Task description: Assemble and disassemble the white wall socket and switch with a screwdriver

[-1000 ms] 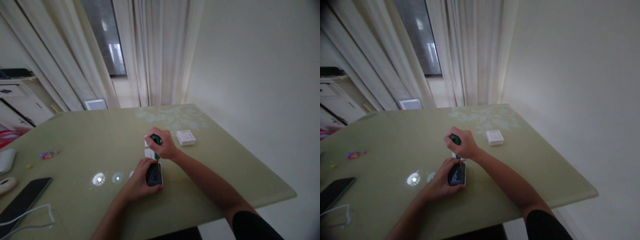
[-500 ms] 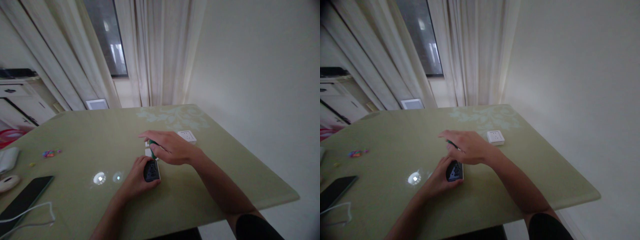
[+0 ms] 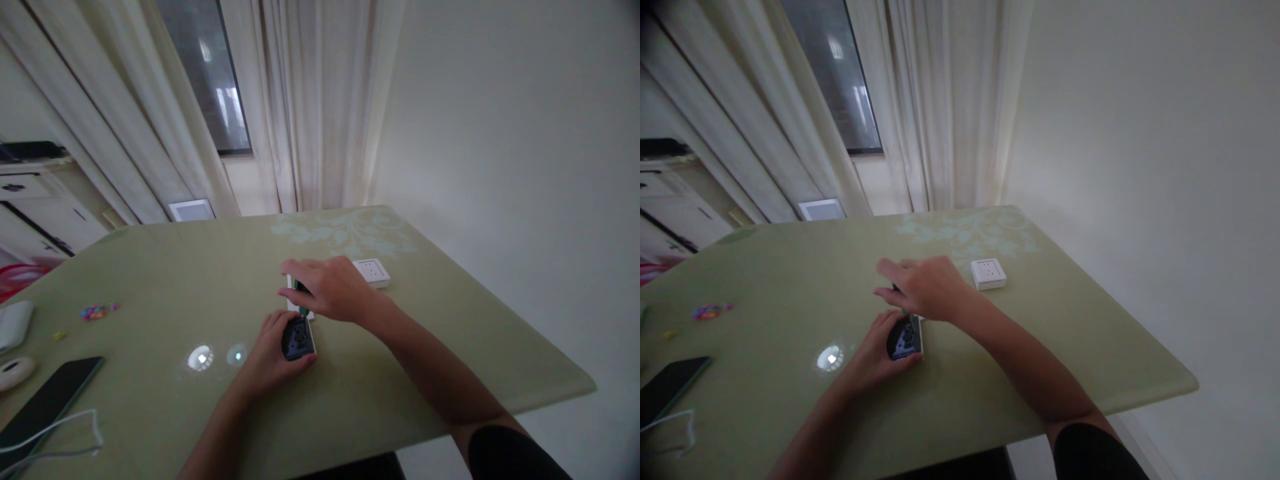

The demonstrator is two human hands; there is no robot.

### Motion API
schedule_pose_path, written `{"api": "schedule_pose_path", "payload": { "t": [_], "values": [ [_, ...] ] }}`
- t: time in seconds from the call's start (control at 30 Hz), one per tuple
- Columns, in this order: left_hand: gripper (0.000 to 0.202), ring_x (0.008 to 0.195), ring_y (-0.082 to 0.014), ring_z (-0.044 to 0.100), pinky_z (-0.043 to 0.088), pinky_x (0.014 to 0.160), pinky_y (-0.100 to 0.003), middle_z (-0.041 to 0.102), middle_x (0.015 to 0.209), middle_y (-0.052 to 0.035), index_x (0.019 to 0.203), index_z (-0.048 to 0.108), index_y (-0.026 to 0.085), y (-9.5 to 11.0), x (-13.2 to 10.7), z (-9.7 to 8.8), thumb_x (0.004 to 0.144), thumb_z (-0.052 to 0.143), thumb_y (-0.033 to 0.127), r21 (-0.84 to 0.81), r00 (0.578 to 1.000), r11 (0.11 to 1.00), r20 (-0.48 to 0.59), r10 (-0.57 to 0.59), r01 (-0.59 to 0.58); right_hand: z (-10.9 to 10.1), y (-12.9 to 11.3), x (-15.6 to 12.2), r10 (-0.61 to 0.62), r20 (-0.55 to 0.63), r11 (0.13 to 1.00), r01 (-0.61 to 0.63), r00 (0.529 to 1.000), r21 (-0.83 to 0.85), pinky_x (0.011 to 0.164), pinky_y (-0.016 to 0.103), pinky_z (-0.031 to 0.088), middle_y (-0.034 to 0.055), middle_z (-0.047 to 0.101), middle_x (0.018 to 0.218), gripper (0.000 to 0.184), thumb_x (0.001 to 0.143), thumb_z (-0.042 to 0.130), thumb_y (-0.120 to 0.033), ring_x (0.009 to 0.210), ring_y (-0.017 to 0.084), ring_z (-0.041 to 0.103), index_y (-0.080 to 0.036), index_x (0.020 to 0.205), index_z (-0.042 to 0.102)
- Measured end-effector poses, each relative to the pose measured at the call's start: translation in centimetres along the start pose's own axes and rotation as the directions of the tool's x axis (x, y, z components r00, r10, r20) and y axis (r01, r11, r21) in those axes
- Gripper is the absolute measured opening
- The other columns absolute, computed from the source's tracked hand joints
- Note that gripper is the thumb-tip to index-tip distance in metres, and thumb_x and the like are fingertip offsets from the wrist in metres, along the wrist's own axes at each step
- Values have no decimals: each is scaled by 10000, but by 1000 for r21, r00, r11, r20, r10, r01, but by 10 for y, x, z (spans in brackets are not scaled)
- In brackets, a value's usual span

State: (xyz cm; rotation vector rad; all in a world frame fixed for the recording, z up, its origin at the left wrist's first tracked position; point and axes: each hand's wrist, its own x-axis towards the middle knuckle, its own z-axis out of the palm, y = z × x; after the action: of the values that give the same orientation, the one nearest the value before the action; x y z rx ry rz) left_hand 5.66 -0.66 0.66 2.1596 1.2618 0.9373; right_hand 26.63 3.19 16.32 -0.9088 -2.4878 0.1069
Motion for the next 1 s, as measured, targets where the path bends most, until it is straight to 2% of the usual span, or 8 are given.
{"api": "schedule_pose_path", "payload": {
  "t": [0.07,0.23,0.4,0.57,0.67,0.73,0.83,1.0],
  "values": [
    [605,1301,-392,597,507,1133,-585,663,1351,-140,1332,628,233,0,0,0,810,879,407,-2,1000,1000,1,2,-2,2,0,1,38,-20,998,-39,999,-50,705,348,443,123,814,1040,398,1080,610,-541,878,278,736,-177,1220,692],
    [627,1278,-398,603,514,1113,-600,664,1358,-142,1351,628,246,-2,0,0,807,881,426,-6,1000,1000,14,-1,1,2,1,-1,-153,28,958,142,988,250,871,318,492,99,755,1351,372,1113,508,-243,1101,212,724,-208,1481,548],
    [628,1318,-403,587,503,1141,-591,658,1357,-131,1352,622,251,-2,0,0,804,881,415,-10,1000,1000,10,-14,14,4,4,1,38,-63,998,-41,997,-48,649,326,357,77,792,914,371,1029,671,-574,779,239,678,-210,1090,702],
    [604,1273,-374,607,516,1130,-577,654,1333,-113,1347,616,258,1,-1,-1,813,872,377,-10,1000,1000,24,-20,20,0,13,0,-61,-13,980,62,998,187,772,304,448,73,794,1137,264,1070,566,-256,930,203,703,-202,1312,656],
    [603,1283,-385,598,507,1134,-599,654,1340,-118,1351,614,258,1,-1,-2,820,874,382,-7,999,1000,29,-24,24,3,15,-1,49,-60,999,-48,997,20,691,315,404,65,799,909,332,1057,645,-513,805,228,694,-198,1122,726],
    [612,1310,-399,588,500,1141,-610,655,1365,-123,1365,617,264,0,-1,-2,828,874,402,-3,999,1000,37,-25,25,5,13,-2,30,-57,1000,-30,998,9,705,319,423,91,813,1009,356,1042,672,-503,871,247,718,-185,1199,706],
    [641,1360,-413,568,482,1165,-617,648,1418,-130,1400,618,270,-2,-2,-2,835,876,426,1,999,1000,39,-24,24,6,7,-3,-158,6,967,154,987,202,842,299,490,114,754,1358,419,1070,623,-273,1118,222,726,-184,1474,558],
    [675,1376,-437,560,479,1163,-635,657,1418,-149,1422,624,260,-6,-2,1,821,879,426,-20,1000,1000,19,-21,22,4,2,-3,-55,-9,998,55,998,21,760,332,477,88,809,1039,354,1050,657,-530,912,254,738,-197,1159,713]
  ]
}}
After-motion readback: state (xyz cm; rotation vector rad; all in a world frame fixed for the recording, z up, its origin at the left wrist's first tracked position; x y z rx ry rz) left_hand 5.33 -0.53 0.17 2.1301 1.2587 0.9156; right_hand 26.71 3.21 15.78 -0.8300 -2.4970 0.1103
